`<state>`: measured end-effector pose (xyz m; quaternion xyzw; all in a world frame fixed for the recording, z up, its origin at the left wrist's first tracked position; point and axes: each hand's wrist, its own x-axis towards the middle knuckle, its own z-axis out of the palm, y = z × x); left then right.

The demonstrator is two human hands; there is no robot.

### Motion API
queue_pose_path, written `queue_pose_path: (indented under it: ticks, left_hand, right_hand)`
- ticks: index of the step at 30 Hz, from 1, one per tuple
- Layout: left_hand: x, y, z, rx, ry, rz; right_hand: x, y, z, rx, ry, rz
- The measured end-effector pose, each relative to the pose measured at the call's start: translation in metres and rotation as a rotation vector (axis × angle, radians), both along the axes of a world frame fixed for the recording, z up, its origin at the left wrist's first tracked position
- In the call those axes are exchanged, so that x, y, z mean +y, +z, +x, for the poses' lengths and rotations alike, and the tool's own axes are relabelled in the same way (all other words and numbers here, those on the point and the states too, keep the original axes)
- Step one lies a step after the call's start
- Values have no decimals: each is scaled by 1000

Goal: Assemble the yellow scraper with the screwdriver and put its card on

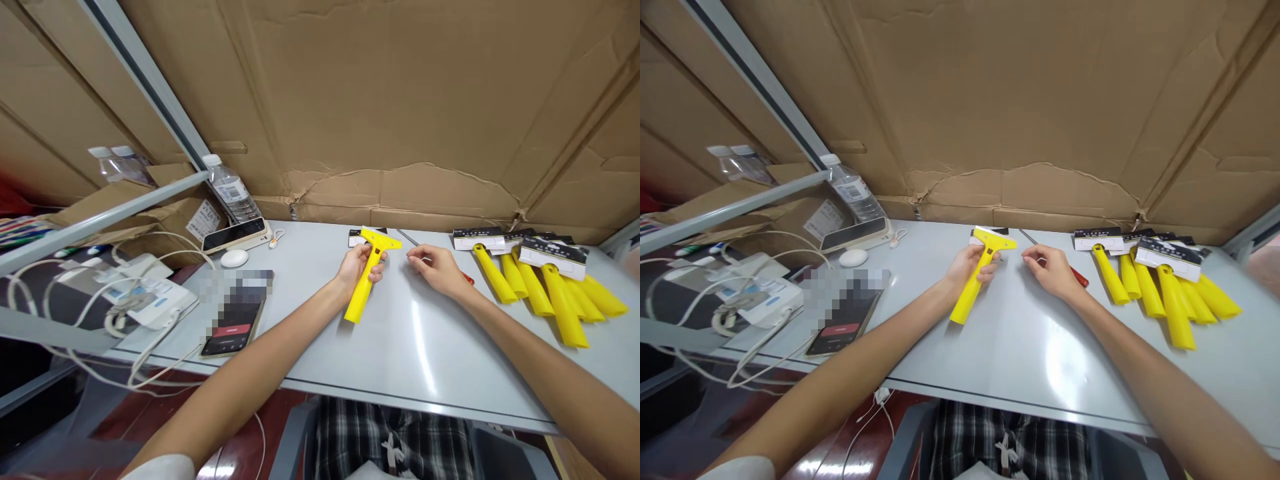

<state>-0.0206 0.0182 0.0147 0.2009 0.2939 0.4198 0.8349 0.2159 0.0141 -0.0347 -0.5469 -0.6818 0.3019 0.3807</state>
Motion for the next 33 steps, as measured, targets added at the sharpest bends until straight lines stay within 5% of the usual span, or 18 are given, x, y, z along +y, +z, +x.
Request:
queue_pose_path:
  ticks: [7,11,16,26,33]
  left_hand:
    - [-2,-1,2,3,-46,19]
    - [-6,-6,4,61,33,145]
    - [-7,-9,9,180,112,124]
    - [-13,-14,15,529,150,338]
    - [-17,-16,15,552,109,408]
  right_hand:
    - [3,-13,-2,144,48,-111]
    - [4,-11,-2,178,40,-132]
    - [4,-9,-3,226,41,-175]
    - [-1,14,-10,427,1,-200]
    - [-9,23,-17,431,2,-162]
